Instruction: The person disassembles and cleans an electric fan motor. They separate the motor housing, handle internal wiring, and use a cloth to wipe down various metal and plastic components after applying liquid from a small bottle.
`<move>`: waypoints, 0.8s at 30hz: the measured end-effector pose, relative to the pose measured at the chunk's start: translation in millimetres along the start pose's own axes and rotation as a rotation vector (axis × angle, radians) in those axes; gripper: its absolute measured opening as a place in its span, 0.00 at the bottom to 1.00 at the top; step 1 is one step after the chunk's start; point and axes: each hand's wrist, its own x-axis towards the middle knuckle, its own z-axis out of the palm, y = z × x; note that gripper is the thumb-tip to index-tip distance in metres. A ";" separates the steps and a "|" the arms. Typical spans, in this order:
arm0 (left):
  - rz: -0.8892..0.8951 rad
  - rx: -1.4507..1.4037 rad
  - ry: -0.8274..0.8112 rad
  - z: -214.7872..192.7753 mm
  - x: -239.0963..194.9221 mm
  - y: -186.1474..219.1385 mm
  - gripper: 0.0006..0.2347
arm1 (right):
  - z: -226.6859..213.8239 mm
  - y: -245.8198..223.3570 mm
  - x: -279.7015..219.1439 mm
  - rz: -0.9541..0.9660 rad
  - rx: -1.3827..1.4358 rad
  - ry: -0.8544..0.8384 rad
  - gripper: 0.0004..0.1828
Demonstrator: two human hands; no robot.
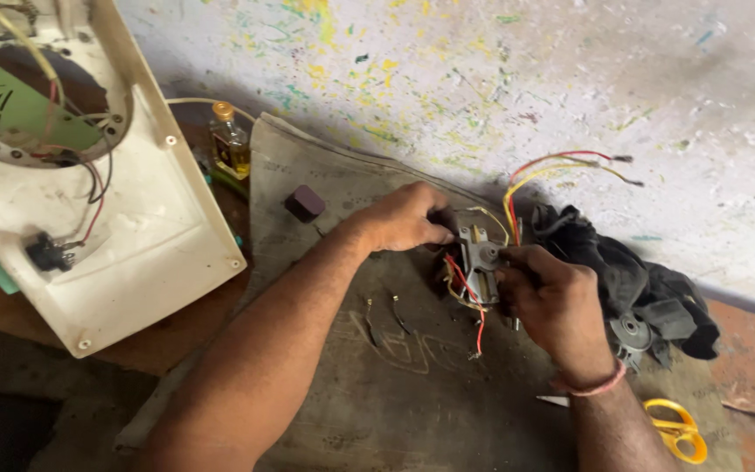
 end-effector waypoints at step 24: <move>0.187 0.035 0.129 60.4 -48.6 33.8 0.65 | -30.5 21.4 8.7 -0.420 -0.135 -0.062 0.14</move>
